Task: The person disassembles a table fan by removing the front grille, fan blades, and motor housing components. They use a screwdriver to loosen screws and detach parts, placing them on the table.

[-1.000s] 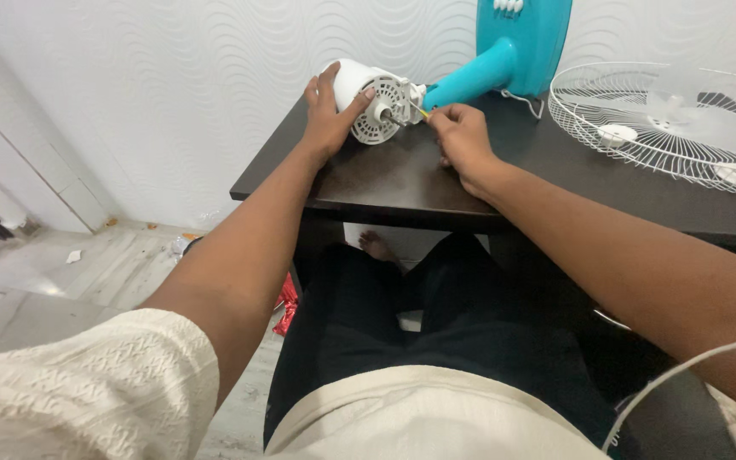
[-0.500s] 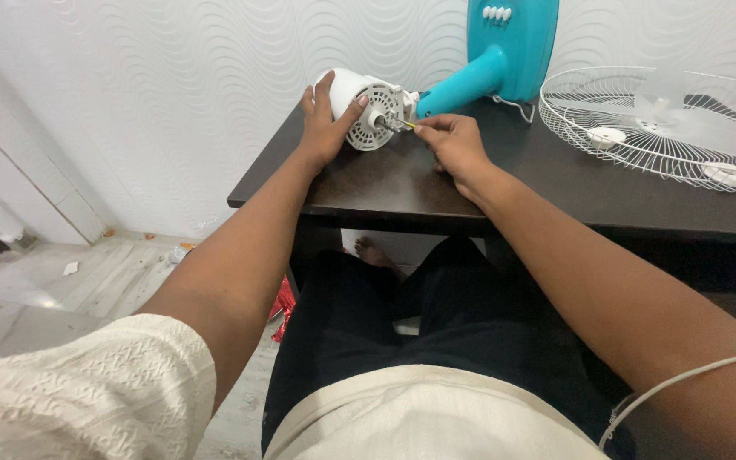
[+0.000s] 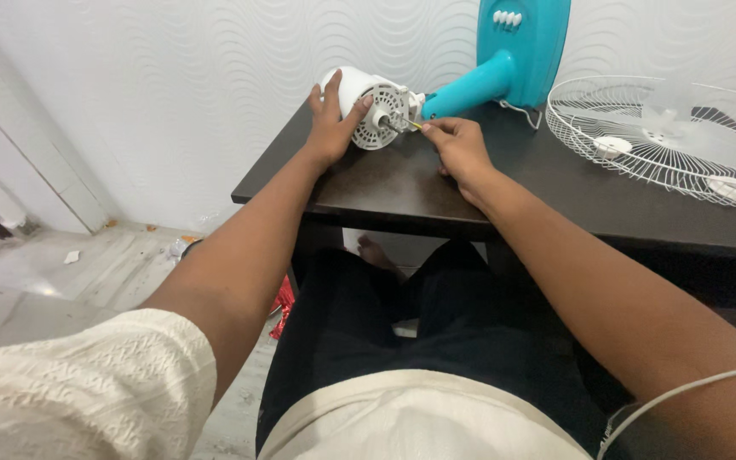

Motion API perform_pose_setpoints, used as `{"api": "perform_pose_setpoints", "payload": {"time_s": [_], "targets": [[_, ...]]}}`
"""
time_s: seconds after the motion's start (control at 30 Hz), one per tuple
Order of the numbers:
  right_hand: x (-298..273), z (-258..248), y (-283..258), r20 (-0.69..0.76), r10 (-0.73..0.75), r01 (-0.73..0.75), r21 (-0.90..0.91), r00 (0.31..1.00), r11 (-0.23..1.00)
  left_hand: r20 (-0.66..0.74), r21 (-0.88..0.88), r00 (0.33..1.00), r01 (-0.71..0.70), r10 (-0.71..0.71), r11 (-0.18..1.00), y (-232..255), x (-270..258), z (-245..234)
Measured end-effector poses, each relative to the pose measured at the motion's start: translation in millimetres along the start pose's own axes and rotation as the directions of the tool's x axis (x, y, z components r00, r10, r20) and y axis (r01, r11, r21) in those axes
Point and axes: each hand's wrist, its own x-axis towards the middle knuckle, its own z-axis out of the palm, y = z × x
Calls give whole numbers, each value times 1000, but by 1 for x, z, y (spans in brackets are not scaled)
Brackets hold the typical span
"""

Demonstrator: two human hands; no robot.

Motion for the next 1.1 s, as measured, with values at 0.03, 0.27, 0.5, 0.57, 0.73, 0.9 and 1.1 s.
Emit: {"api": "perform_pose_setpoints", "payload": {"time_s": [0.03,0.27,0.5,0.57,0.73,0.9,1.1], "targets": [[1,-1,0,-7,-3,3,-3,1000,1000,-3,-1,1000,-18,18,1000,2,1,2],[2,0,-1,-3,7,-7,-5,1000,1000,-31,-14,999,-27,27,1000,2,-3,3],[4,-2,-7,42,70,-69,-23,997,997,-40,-8,998,-58,58,998,9,-9,1],[7,-4,-7,63,94,-94,-2,994,996,-35,-4,998,-61,61,998,13,-11,1],[14,-8,-5,136,124,-133,54,983,990,-14,13,1000,-24,24,1000,23,-15,-2],[12,-9,-7,102,130,-135,46,986,990,4,16,1000,-1,1,1000,31,-16,-4],[11,-8,-3,99,45,-52,67,994,996,-13,20,999,-49,50,999,17,-14,-1]]}}
